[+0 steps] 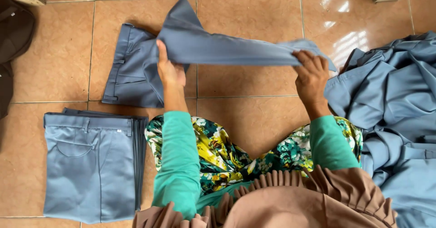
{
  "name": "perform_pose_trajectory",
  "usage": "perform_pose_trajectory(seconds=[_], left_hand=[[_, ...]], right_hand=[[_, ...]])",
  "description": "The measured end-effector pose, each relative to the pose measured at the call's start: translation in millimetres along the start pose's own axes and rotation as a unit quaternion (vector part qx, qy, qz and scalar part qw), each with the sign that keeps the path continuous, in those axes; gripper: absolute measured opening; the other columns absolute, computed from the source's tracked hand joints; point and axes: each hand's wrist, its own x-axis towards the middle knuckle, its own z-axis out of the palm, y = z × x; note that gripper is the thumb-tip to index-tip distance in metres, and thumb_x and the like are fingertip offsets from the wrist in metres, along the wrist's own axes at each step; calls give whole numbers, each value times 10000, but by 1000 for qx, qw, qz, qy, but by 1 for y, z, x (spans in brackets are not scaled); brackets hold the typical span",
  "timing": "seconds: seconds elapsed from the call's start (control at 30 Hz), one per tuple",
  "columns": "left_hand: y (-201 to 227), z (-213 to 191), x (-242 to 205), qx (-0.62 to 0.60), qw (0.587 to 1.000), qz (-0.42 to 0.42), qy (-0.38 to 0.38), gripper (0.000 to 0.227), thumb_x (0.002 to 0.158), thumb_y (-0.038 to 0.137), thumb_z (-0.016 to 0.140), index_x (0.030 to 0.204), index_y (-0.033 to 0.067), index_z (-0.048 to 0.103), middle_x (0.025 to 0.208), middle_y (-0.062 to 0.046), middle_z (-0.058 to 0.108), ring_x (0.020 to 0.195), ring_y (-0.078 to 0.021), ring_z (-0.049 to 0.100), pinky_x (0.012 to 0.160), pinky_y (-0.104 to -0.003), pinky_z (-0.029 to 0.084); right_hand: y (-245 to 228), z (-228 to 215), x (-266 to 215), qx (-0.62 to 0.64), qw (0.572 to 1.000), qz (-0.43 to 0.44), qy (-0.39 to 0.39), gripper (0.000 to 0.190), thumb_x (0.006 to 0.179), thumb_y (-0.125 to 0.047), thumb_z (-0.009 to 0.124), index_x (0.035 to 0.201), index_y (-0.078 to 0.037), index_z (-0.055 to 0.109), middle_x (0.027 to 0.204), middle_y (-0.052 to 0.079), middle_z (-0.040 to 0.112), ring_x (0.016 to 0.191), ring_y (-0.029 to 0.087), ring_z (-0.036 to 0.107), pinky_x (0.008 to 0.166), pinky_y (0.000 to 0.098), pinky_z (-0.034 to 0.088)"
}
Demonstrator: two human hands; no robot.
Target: Folding blue trousers into neat squares on the floor.
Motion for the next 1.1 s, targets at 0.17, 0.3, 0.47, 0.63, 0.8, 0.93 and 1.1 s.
perform_pose_trajectory(seconds=[0.17, 0.3, 0.47, 0.63, 0.8, 0.93, 1.1], left_hand=[[-76, -89, -28, -62, 957, -103, 265, 908, 936, 515, 734, 1585, 49, 304, 1602, -263, 331, 1475, -441, 327, 1187, -681, 245], [-137, -153, 11, 32, 916, -123, 380, 878, 927, 536, 741, 1573, 89, 349, 1622, -204, 321, 1467, -416, 342, 1185, -687, 255], [-121, -110, -57, 330, 890, 10, 316, 1026, 1001, 243, 701, 1644, 205, -98, 1691, -219, -56, 1550, -460, 114, 1258, -599, 180], [-211, -149, -83, 546, 807, 189, 119, 719, 885, 303, 737, 1511, 142, 422, 1593, -361, 106, 1496, -519, 180, 1246, -560, 239], [-237, -161, -86, 713, 677, 176, 40, 567, 840, 182, 727, 1387, 268, 602, 1540, -178, 386, 1434, -363, 428, 1177, -491, 356], [-237, -166, -89, 646, 743, 175, 6, 413, 851, 188, 706, 1256, 263, 666, 1136, -63, 609, 1110, -276, 636, 976, -433, 501], [-230, -151, -119, 485, 859, -129, -103, 242, 975, 229, 589, 1132, 128, 744, 809, -131, 733, 672, -188, 740, 455, -266, 618]], right_hand=[[-18, 22, -126, 58, 986, -33, -151, 221, 837, -36, 639, 814, -234, 736, 1238, 6, 758, 1236, 239, 672, 979, 404, 413], [-25, 20, -188, 35, 947, 64, -314, 188, 828, -186, 665, 711, -306, 751, 1313, -75, 724, 1441, 227, 536, 1085, 461, 386], [6, 26, -184, 76, 848, 419, -317, 296, 928, -133, 598, 1049, -373, 722, 1111, -56, 695, 1079, 261, 685, 942, 451, 534], [5, 38, -208, 15, 793, 509, -335, 603, 884, -316, 799, 1402, -126, 558, 1183, 185, 580, 1116, 446, 624, 899, 549, 515], [0, 43, -194, 32, 696, 605, -385, 617, 909, -384, 760, 1403, -153, 471, 1258, 182, 582, 1172, 465, 618, 950, 591, 503], [22, 62, -231, 68, 686, 641, -336, 580, 816, -415, 846, 1258, -138, 593, 1057, 172, 691, 1051, 447, 681, 854, 568, 538], [-3, 29, -177, 45, 771, 569, -281, 365, 888, -257, 774, 1193, -120, 626, 1008, 131, 600, 1004, 429, 666, 870, 567, 525]])
